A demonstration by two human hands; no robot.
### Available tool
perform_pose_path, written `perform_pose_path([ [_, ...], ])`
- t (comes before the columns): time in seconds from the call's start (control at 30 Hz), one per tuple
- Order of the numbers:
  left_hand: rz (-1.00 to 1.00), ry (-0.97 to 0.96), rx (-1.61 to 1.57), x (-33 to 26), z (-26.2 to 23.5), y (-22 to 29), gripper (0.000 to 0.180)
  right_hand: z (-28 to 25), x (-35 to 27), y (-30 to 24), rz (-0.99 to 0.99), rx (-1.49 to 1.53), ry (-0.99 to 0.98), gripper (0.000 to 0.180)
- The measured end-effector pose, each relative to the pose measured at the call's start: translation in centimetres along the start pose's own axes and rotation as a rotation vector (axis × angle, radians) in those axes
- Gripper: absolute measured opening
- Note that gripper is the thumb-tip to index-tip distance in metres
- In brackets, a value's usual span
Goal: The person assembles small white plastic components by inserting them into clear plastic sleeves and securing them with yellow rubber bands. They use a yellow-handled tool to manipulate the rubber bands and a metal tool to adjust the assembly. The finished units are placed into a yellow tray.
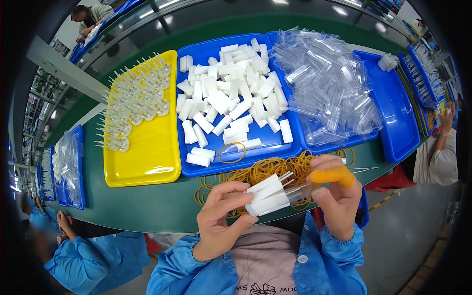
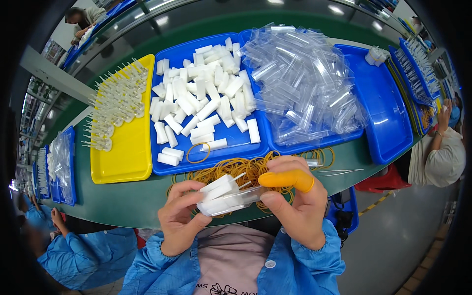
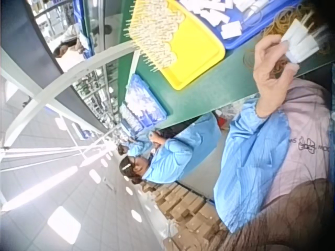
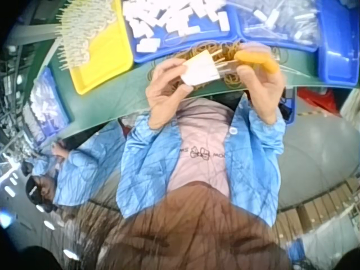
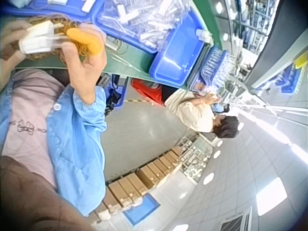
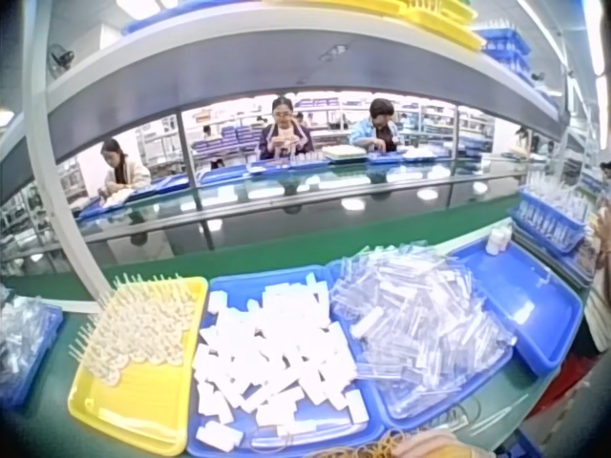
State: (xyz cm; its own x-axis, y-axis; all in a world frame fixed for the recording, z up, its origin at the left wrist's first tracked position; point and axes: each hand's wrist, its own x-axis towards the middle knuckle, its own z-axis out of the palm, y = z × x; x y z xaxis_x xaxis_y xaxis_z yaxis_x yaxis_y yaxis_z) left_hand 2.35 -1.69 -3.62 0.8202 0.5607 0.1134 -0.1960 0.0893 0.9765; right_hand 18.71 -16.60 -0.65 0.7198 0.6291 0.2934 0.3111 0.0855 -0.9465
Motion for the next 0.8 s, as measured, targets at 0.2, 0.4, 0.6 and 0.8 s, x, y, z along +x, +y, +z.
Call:
perform_pose_path([
  [0.2,-0.079,0.007,-0.275,0.5,0.3,0.7,0.044,0.7,-0.2,0.2,0.041,0.165,0.059,0.02],
  [0.4,-0.1,-0.028,-0.274,0.4,-0.1,0.6,0.041,1.0,-0.4,-0.6,-0.103,-0.018,-0.069,0.019],
  [0.6,-0.073,-0.066,-0.279,-0.4,0.2,0.5,0.041,1.7,-1.4,-1.1,-0.062,-0.036,-0.075,0.019],
  [0.8,-0.065,-0.08,-0.279,-0.1,0.4,0.4,0.041,1.8,-1.5,-0.9,-0.06,-0.051,-0.062,0.018],
])
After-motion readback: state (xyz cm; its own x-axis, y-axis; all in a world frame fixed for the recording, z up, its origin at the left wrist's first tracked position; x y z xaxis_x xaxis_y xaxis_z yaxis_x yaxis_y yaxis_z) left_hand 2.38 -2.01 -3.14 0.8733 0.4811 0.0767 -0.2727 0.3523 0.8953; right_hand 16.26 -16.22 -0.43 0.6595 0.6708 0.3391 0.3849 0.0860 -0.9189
